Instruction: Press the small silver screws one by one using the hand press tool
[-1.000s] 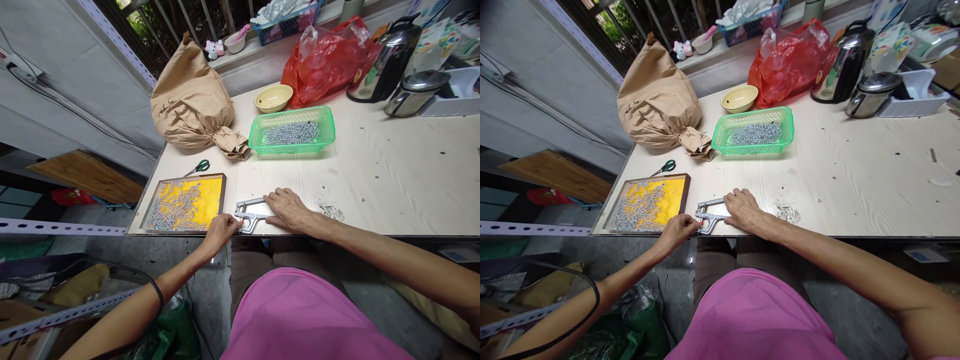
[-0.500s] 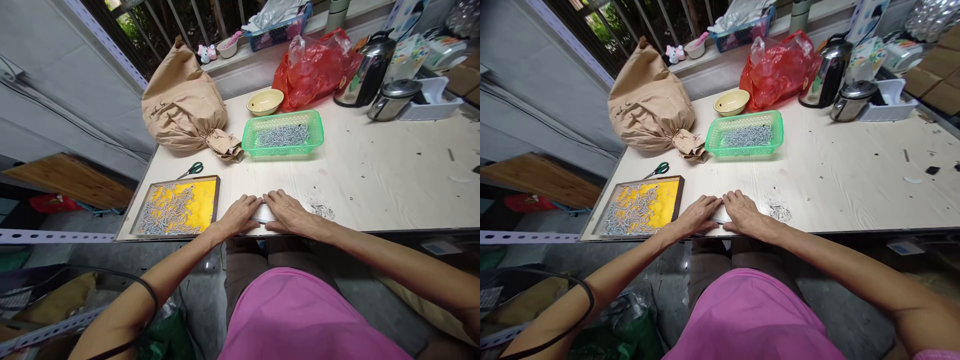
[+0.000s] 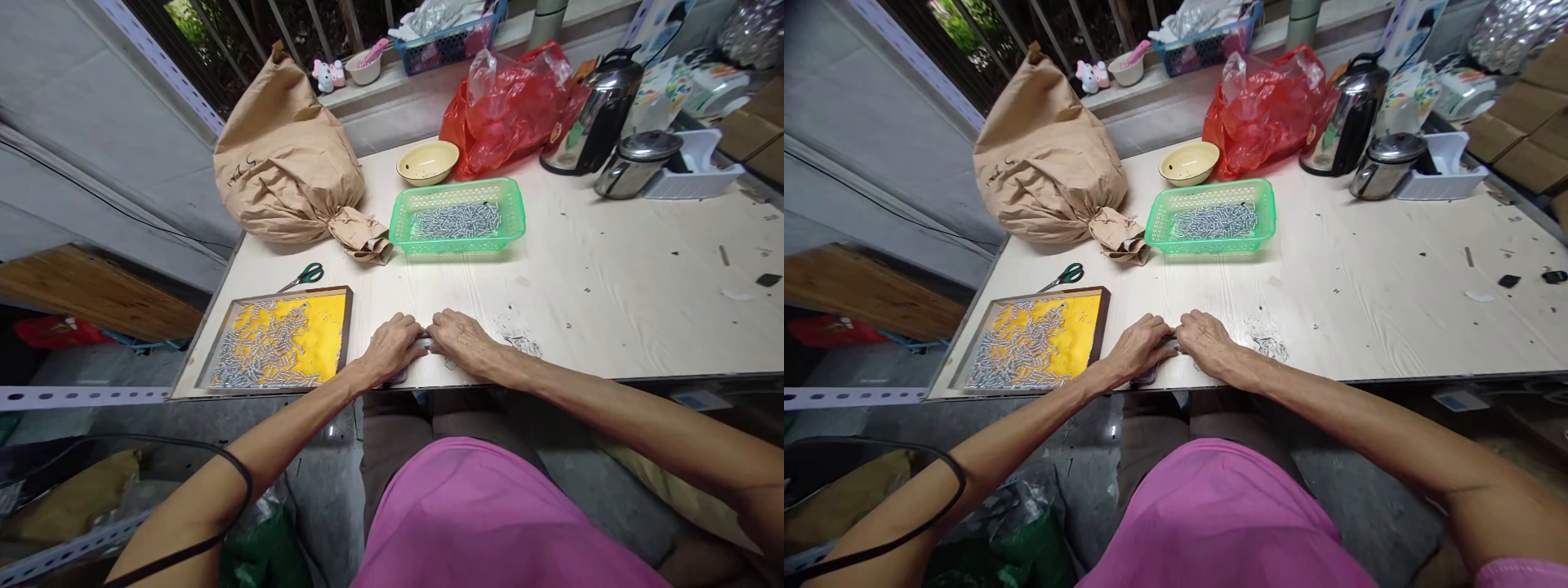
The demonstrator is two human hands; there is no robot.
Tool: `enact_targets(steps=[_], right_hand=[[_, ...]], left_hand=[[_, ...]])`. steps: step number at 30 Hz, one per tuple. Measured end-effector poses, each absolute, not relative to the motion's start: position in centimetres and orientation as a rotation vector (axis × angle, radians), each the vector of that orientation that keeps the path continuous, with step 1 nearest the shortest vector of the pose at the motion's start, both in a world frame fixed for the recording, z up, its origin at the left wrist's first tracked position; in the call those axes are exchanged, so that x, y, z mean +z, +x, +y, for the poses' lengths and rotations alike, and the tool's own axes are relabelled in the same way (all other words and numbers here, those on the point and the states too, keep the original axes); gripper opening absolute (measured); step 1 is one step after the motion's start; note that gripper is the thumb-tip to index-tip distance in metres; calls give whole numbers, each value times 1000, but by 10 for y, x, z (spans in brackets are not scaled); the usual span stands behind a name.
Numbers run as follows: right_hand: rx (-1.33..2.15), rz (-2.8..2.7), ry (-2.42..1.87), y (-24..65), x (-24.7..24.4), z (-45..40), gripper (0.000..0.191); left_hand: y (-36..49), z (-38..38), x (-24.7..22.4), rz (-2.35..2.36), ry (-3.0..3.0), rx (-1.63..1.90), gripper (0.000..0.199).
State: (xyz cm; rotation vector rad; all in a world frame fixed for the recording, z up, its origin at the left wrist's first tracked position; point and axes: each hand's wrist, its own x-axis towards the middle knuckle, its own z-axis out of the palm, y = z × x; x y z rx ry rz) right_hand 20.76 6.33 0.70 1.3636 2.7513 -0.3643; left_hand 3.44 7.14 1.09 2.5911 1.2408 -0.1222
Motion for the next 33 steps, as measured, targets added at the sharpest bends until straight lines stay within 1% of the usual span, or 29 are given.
enact_targets(steps=[3, 9, 11, 13, 15, 18, 21, 27, 29, 33], right_hand=[[-389, 2793, 1324, 209, 3, 71, 18], [-373, 2848, 1309, 212, 1, 72, 20], [-363, 2894, 1321, 217, 1, 72, 22], [-407, 2961, 1280, 224, 2, 75, 33], [-491, 3010, 1211, 230, 2, 79, 39], [-522, 2998, 1254, 232, -2, 87, 32], [-376, 2921, 1388, 225, -8, 99, 21], [-161, 2866, 1453, 200, 0, 122, 18], [-144, 2923, 1319, 185, 9, 114, 18], [-186, 3105, 726, 146, 21, 81, 14]], left_hand=[[39, 72, 11, 1309, 2555, -118, 17], [42, 69, 10, 1389, 2527, -84, 15], [39, 62, 7, 1439, 2537, -25, 22], [37, 49, 1, 1485, 2553, 82, 32], [36, 32, -6, 1478, 2571, 218, 36], [40, 5, -16, 1382, 2587, 369, 36], [49, -16, -22, 1302, 2549, 414, 38], [56, -24, -23, 1294, 2454, 458, 43], [55, -23, -25, 1274, 2451, 470, 46], [54, -25, -33, 1265, 2377, 487, 47]])
